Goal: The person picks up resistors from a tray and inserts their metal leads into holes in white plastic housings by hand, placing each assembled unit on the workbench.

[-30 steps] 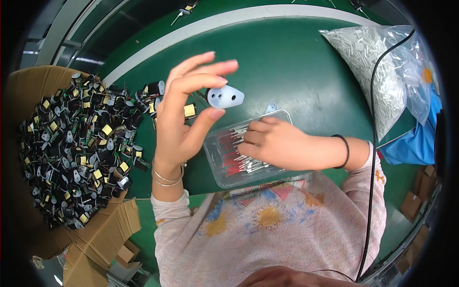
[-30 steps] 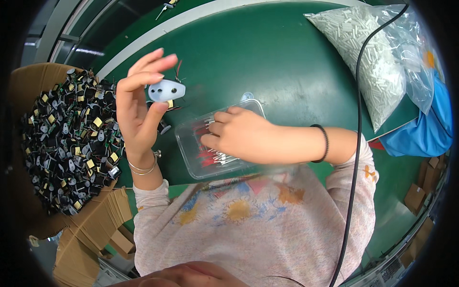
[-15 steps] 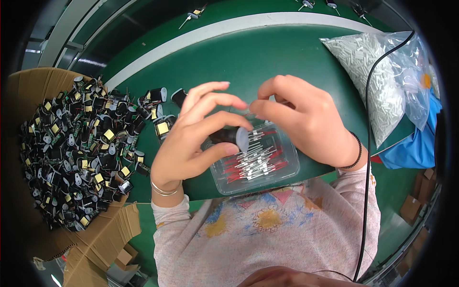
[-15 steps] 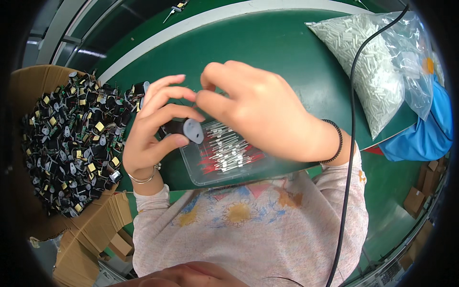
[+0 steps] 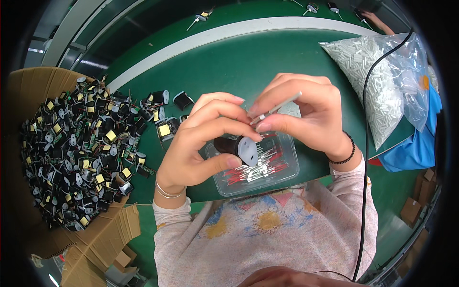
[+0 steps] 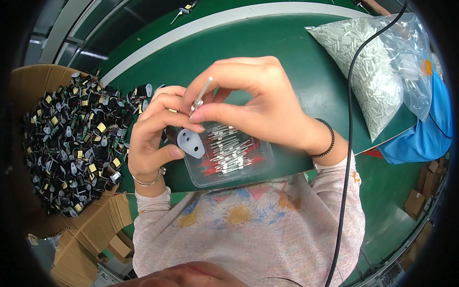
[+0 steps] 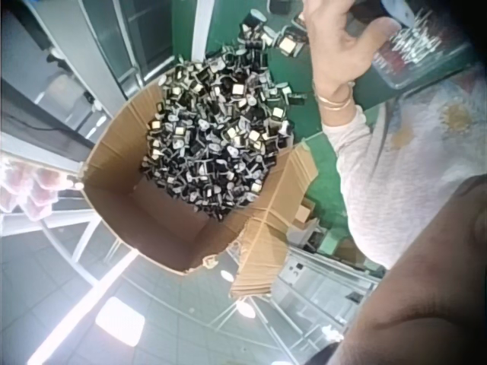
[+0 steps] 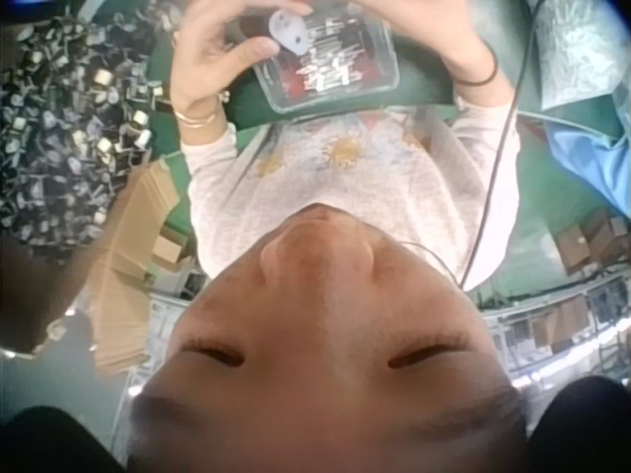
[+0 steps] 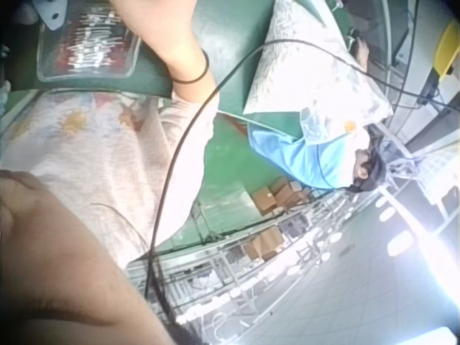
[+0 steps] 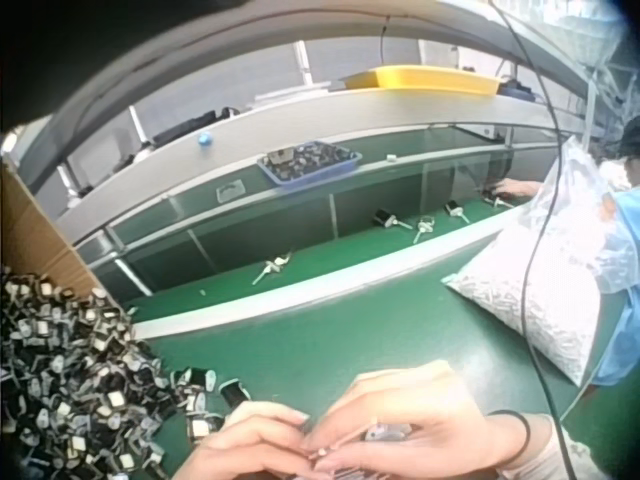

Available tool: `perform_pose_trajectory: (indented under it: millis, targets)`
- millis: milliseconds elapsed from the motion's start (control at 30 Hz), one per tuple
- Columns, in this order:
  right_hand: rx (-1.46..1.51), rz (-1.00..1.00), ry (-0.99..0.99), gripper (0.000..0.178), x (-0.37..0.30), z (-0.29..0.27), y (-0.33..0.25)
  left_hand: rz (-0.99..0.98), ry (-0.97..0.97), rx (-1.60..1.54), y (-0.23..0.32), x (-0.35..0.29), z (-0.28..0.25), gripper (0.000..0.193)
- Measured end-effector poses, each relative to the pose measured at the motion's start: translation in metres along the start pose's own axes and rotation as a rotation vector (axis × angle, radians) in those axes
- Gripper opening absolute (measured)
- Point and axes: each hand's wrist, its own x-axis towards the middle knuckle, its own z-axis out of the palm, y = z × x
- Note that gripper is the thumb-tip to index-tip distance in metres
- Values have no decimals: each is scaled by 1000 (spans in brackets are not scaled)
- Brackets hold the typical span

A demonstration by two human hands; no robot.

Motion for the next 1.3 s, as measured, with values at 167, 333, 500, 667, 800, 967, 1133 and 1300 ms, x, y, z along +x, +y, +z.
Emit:
perform_pose_trajectory:
  millis: [167, 333, 500, 667, 800, 967, 1133, 1300]
  targets:
    - [-69, -87, -66, 13, 3, 1, -6, -11, 9, -40, 2, -3, 1, 36]
    - [-85, -55, -190, 9, 4, -6, -10, -4, -61, -3, 3, -3, -1, 36]
    - [-69, -33, -205, 8, 3, -6, -10, -3, -69, -73, 1, -2, 1, 35]
    - [-101, -211, -100, 15, 7, -11, -6, -84, -35, -324, 0, -4, 4, 34]
    - [-50, -236, 136, 13, -4, -13, -6, -37, -16, -491, -4, -3, 9, 30]
    - [-109, -247, 258, 21, -11, -12, -15, -158, 236, -329, -5, -6, 30, 37]
    - [-192, -238, 134, 19, -10, -12, -27, 113, 382, -27, -15, -4, 33, 39]
    - [-203, -156, 132, 18, -10, -9, -29, 195, 402, 28, -14, -2, 35, 36]
